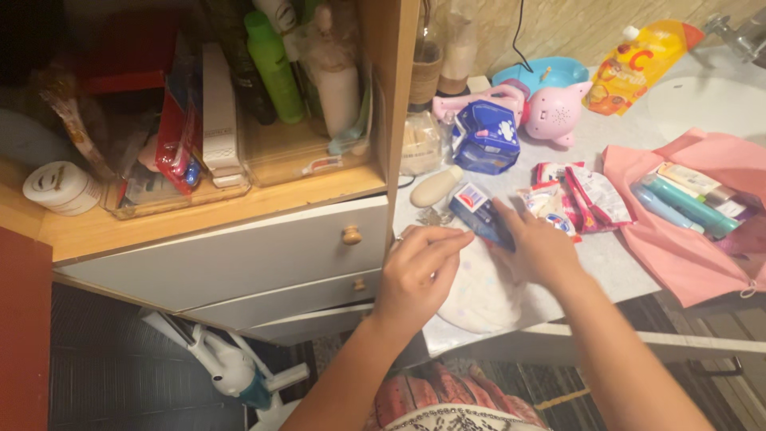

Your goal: The person hangs a pink towel on a rack, then moves to the bathroom and organizes toiletries on the sink counter. They open a cabinet and place toothpaste, toothbrushes, wipes, and other personal care items into the cabinet, arranging them on the shelf.

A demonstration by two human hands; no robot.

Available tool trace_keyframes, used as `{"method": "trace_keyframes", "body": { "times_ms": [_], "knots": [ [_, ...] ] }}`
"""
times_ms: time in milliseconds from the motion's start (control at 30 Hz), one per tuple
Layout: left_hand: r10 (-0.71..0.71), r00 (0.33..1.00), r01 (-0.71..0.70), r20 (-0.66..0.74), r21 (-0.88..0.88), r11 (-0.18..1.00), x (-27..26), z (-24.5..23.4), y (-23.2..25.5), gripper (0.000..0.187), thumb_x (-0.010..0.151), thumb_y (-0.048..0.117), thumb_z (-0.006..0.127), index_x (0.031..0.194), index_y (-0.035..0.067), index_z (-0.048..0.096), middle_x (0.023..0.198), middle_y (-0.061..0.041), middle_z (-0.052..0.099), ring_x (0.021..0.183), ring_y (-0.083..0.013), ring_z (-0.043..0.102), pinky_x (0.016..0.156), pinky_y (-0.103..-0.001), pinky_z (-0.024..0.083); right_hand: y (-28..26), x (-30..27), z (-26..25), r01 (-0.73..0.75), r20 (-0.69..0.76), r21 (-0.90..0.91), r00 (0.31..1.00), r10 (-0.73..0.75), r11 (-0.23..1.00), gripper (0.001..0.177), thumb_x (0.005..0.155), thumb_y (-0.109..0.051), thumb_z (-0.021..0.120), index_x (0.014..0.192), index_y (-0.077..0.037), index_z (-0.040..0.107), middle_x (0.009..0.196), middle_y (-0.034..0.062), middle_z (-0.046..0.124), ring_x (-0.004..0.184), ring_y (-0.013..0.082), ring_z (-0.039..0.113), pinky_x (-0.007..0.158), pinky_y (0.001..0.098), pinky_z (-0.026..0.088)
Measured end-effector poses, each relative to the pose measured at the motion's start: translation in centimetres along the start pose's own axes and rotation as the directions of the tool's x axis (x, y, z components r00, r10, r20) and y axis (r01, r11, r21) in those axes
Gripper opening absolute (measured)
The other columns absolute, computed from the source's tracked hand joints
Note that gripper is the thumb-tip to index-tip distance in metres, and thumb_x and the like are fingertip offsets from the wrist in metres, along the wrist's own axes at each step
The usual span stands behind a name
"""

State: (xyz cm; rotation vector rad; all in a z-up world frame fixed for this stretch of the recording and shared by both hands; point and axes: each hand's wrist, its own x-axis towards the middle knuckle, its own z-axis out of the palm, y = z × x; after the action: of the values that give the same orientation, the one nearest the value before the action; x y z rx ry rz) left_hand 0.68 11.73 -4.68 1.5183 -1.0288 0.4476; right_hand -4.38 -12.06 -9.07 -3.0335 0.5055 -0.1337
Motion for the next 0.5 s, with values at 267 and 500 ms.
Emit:
{"method": "trace_keyframes", "body": {
  "times_ms": [267, 500],
  "knots": [
    [-0.082, 0.996, 0.082, -0.037, 0.001, 0.997, -0.9, 0.4, -0.2, 0.029, 0.088, -0.006, 0.073, 0.113, 0.009, 0.077, 0.115, -0.006, 0.072, 0.1, -0.023, 0.069, 0.078, -0.029, 0.059, 1.2, -2.3, -5.8, 0.029, 0.044, 0.475, 0.997, -0.057, 0.88, 0.072, 0.08, -0.028, 0.08, 0.147, -0.021, 0.054, 0.116, 0.0112, 0.073, 0.086, 0.0293, 0.077, 0.074, 0.0411, 0.061],
    [0.022, 0.913, -0.022, -0.408, 0.004, 1.0, -1.2, -1.0, 1.5, 0.075, 0.087, 0.017, 0.088, 0.144, 0.005, 0.04, 0.143, -0.018, 0.047, 0.123, -0.03, 0.06, 0.097, -0.035, 0.059, -2.6, -3.3, -8.6, 0.036, 0.199, 0.613, 0.96, -0.199, 0.789, 0.076, 0.073, -0.018, 0.086, 0.143, -0.018, 0.057, 0.114, 0.0044, 0.069, 0.093, 0.0147, 0.073, 0.067, 0.0337, 0.062]
  ]
}}
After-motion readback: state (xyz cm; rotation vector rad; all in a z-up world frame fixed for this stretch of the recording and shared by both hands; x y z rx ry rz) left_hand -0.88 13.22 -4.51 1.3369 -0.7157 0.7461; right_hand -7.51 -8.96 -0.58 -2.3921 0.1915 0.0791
